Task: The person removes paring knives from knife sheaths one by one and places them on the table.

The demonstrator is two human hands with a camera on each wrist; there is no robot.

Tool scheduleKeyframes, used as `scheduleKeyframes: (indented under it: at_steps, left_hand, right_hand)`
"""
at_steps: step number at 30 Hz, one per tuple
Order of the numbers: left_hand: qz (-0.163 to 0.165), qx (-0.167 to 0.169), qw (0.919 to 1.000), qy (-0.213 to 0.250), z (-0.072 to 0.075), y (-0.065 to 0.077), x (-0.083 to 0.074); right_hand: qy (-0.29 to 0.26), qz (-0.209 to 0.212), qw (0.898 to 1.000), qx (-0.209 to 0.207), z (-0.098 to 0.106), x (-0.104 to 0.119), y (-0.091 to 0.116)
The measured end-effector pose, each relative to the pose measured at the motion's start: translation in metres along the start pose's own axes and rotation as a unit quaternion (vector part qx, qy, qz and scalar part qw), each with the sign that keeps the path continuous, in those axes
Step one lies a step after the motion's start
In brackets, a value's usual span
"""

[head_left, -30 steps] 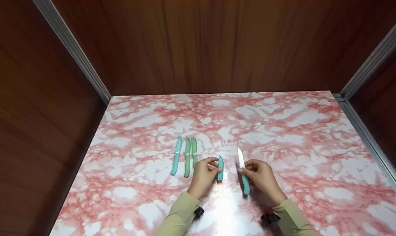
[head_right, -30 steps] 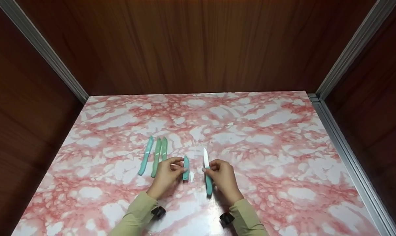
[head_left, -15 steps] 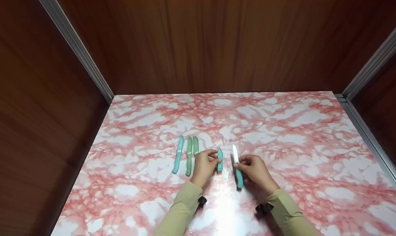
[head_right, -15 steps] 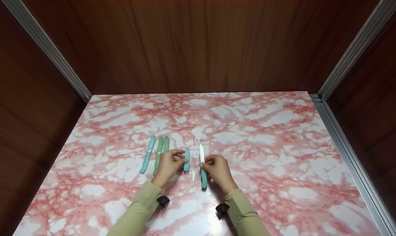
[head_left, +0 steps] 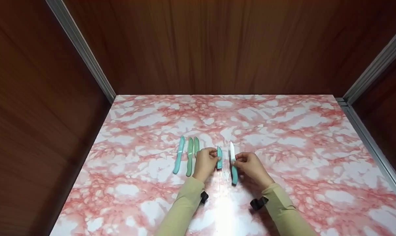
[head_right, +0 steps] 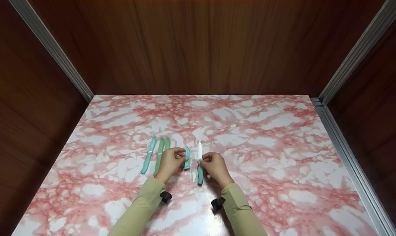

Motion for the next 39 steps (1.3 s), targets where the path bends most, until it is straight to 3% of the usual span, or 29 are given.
scheduleKeyframes:
  at_steps: [13,19,28,39]
  left_hand:
    - [0.007,0.0,0.9997,-0.023,0.002,-0.004,-0.001]
    - [0.008,0.002,0.9994,-0.032,0.002,-0.006,0.0]
    - [0.022,-0.003,0.9979,-0.061,0.001,-0.009,0.003]
    - [0.013,-0.005,0.9945,-0.103,-0.001,-0.015,0.001]
  right_hand:
    - [-0.064,-0.027,0.998,-0.001,-0.018,0.0,-0.012]
    - [-0.057,-0.032,0.998,-0.015,-0.018,-0.004,-0.019]
    - [-0.028,-0.008,0.999,-0.039,-0.019,-0.004,-0.025]
    - [0.018,0.009,0.998,-0.055,-0.02,-0.001,-0.03]
Point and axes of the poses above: each hand's wrist, its own y-axis away from the middle knuckle, its own z-axis out of the back of the hand, x = y × z, the point moved 6 cm from there along -y, towards the middle knuckle, and after that the axes turned 13 degrees about -y, right-handed, at the moved point
